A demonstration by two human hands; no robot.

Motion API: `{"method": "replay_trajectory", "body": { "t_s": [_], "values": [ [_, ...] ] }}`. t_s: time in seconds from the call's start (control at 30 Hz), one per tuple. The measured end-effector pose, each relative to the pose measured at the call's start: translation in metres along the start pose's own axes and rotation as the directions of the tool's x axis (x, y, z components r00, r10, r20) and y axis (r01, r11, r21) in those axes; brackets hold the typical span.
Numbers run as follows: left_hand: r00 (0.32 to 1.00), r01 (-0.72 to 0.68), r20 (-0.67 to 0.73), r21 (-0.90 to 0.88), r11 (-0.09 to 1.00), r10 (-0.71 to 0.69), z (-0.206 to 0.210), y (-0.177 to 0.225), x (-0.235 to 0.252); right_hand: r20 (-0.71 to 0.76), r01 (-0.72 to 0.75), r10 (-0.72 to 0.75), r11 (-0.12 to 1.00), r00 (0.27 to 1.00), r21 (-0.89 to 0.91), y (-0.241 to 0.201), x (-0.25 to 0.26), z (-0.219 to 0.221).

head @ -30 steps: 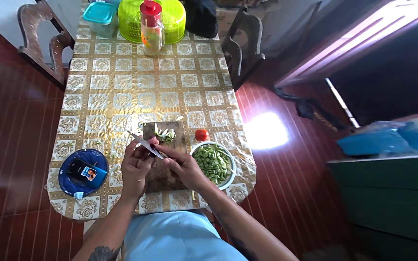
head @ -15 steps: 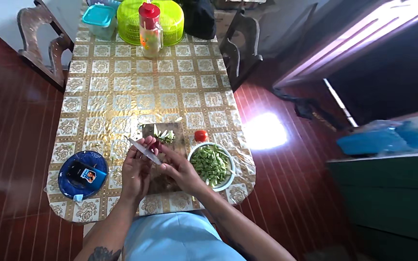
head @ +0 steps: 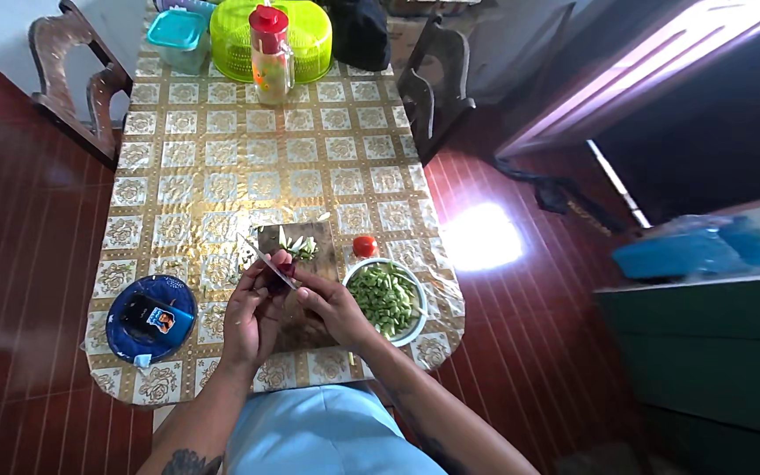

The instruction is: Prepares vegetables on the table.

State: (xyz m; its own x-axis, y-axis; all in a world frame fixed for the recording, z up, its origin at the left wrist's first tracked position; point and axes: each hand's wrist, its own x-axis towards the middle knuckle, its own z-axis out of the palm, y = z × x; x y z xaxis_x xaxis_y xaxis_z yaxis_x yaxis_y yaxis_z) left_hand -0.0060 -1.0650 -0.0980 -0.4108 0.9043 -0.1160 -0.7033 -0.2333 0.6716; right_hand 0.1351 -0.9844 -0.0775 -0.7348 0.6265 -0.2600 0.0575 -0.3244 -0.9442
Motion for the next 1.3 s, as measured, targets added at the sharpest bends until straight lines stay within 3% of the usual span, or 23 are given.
{"method": "replay_trajectory", "body": {
  "t_s": [0.17,0.43,0.5,0.6,0.67,0.77,0.87,1.3],
  "values": [
    [0.995,0.063,-0.070,-0.099,0.993,-0.070,0.002,0.001,0.002,-0.036,-0.018,0.023,0.991,0.999,0.136,0.003,0.000,0.000],
    [0.989,0.044,-0.130,-0.173,0.984,-0.067,0.002,0.004,0.008,-0.038,0.038,-0.032,0.985,0.999,0.170,0.007,0.000,-0.003],
    [0.988,0.050,-0.141,-0.142,0.989,-0.070,0.002,0.005,0.009,-0.089,0.072,-0.065,0.994,0.994,0.077,0.007,0.001,-0.004],
    [0.964,0.111,-0.241,-0.040,0.993,-0.117,0.007,0.007,0.011,-0.248,0.009,-0.101,0.938,0.963,-0.348,0.007,0.007,-0.009],
    [0.945,0.162,-0.291,0.020,0.987,-0.150,0.009,0.007,0.012,-0.239,0.011,-0.138,0.885,0.961,-0.466,0.005,0.008,-0.011],
    [0.936,0.203,-0.299,0.033,0.979,-0.184,0.010,0.006,0.012,-0.028,0.213,-0.264,0.832,0.964,-0.513,0.010,0.005,-0.010],
    [0.933,0.231,-0.279,-0.016,0.973,-0.226,0.010,0.006,0.012,0.091,0.278,-0.272,0.804,0.958,-0.525,0.012,0.006,-0.006],
    [0.939,0.233,-0.253,-0.028,0.972,-0.232,0.010,0.005,0.012,0.067,0.246,-0.255,0.778,0.965,-0.578,0.012,0.008,-0.007]
  ]
}}
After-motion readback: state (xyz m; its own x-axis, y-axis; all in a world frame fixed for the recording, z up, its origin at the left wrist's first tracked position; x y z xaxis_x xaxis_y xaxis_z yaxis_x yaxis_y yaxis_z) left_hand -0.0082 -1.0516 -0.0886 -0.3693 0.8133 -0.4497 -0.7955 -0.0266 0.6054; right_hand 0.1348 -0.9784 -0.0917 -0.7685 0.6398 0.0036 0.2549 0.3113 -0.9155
